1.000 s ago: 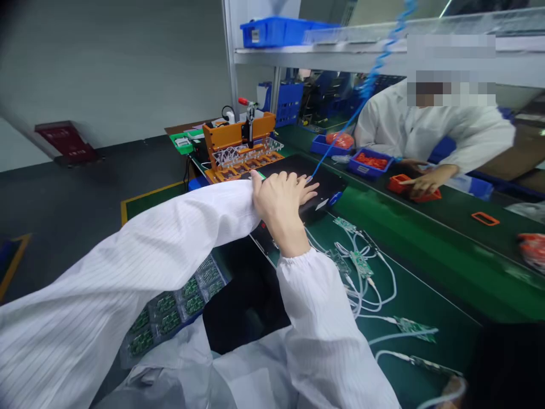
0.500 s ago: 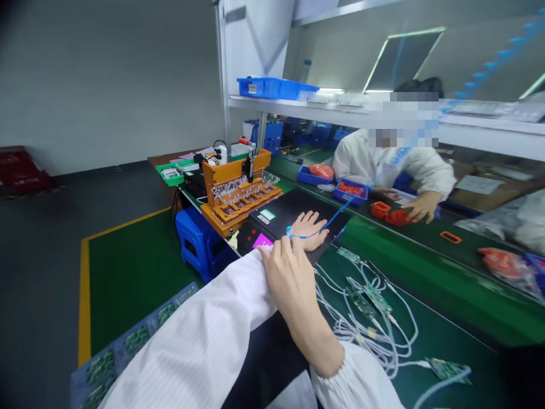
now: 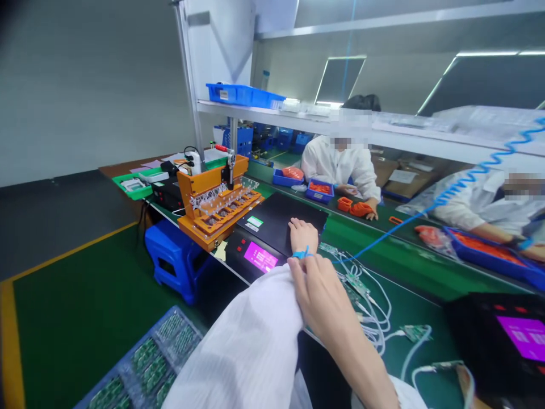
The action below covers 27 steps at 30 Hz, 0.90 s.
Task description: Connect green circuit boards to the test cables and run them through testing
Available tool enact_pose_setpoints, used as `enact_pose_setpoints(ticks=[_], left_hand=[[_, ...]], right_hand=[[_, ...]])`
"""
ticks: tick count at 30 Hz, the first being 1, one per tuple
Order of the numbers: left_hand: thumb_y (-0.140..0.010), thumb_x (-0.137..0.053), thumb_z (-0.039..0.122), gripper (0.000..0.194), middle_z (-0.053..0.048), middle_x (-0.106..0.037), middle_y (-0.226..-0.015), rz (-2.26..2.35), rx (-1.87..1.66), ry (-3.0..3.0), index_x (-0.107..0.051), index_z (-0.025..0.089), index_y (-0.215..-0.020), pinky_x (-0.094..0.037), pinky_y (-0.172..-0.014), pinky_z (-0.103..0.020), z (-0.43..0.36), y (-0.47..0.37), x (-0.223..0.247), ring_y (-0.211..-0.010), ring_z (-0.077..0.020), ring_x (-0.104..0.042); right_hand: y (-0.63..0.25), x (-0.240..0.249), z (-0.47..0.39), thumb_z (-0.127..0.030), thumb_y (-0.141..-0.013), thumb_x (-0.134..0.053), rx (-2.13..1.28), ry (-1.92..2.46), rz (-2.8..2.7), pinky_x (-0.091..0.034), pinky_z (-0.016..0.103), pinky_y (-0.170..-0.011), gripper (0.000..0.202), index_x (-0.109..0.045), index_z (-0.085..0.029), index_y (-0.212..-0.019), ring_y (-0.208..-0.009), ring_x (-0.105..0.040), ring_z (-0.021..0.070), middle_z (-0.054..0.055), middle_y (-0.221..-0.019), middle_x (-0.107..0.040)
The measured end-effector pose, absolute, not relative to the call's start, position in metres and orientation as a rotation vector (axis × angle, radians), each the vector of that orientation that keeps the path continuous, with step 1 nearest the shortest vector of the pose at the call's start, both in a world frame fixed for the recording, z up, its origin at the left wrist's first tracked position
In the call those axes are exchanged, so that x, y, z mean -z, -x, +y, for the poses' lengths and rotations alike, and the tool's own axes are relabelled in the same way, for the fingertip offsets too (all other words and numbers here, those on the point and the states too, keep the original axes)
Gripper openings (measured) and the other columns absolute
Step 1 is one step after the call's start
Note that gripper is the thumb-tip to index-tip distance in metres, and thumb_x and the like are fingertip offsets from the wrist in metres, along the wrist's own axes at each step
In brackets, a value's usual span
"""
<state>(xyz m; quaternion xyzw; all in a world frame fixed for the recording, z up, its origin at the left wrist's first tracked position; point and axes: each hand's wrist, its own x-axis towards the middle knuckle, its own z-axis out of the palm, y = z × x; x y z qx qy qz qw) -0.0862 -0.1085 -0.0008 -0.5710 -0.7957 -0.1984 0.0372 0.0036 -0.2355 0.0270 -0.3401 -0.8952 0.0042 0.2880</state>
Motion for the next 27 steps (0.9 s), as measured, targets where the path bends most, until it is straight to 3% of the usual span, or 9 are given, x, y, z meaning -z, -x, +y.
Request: enact_pose_setpoints(ticks=[3,10,16,21,27], left_hand=[[-0.103,-0.031,0.006,0.050,-0.031,-0.059,-0.144,-2.438,0.607,1.761,-0.065,-0.004,-0.137,-0.043,-0.116,-0.051,-0.111,0.082,-0.003,-0.144,-0.0394,-0.051],[-0.105,-0.032,0.008,0.048,-0.027,-0.062,-0.143,-2.421,0.741,1.748,-0.067,-0.001,-0.136,-0.040,-0.118,-0.047,-0.114,0.090,0.002,-0.144,-0.0360,-0.050],[-0.106,-0.031,0.010,0.048,-0.023,-0.062,-0.142,-2.439,0.766,1.735,-0.068,0.001,-0.134,-0.039,-0.118,-0.045,-0.114,0.090,0.003,-0.144,-0.0350,-0.049],[-0.105,-0.030,0.008,0.048,-0.023,-0.061,-0.144,-2.446,0.768,1.735,-0.067,0.001,-0.135,-0.039,-0.118,-0.043,-0.117,0.092,0.000,-0.144,-0.0336,-0.048],[-0.105,-0.030,0.007,0.046,-0.023,-0.064,-0.137,-2.432,0.782,1.724,-0.069,0.003,-0.130,-0.041,-0.114,-0.043,-0.118,0.094,0.001,-0.138,-0.0314,-0.052]], right_hand=[[-0.010,-0.022,-0.238,-0.065,-0.108,-0.025,-0.057,0.969,-2.303,-0.048,0.042,-0.082,0.057,-0.060,-0.022,-0.093,-0.091,-0.064,0.0277,0.010,-0.091,-0.066],[-0.001,-0.021,-0.253,-0.062,-0.108,-0.029,-0.245,0.997,-2.257,-0.047,0.040,-0.078,0.052,-0.057,-0.024,-0.088,-0.080,-0.060,0.0245,0.007,-0.085,-0.062],[-0.002,-0.021,-0.250,-0.064,-0.107,-0.029,-0.286,0.955,-2.223,-0.047,0.046,-0.094,0.054,-0.063,-0.024,-0.098,-0.101,-0.060,0.0280,0.010,-0.102,-0.065],[-0.006,-0.030,-0.261,-0.062,-0.107,-0.034,-0.498,1.022,-2.233,-0.050,0.040,-0.082,0.048,-0.060,-0.025,-0.091,-0.085,-0.060,0.0234,0.006,-0.089,-0.063],[-0.010,-0.029,-0.252,-0.061,-0.107,-0.031,-0.503,1.001,-2.103,-0.053,0.041,-0.083,0.049,-0.058,-0.025,-0.087,-0.088,-0.062,0.0241,0.007,-0.092,-0.064]])
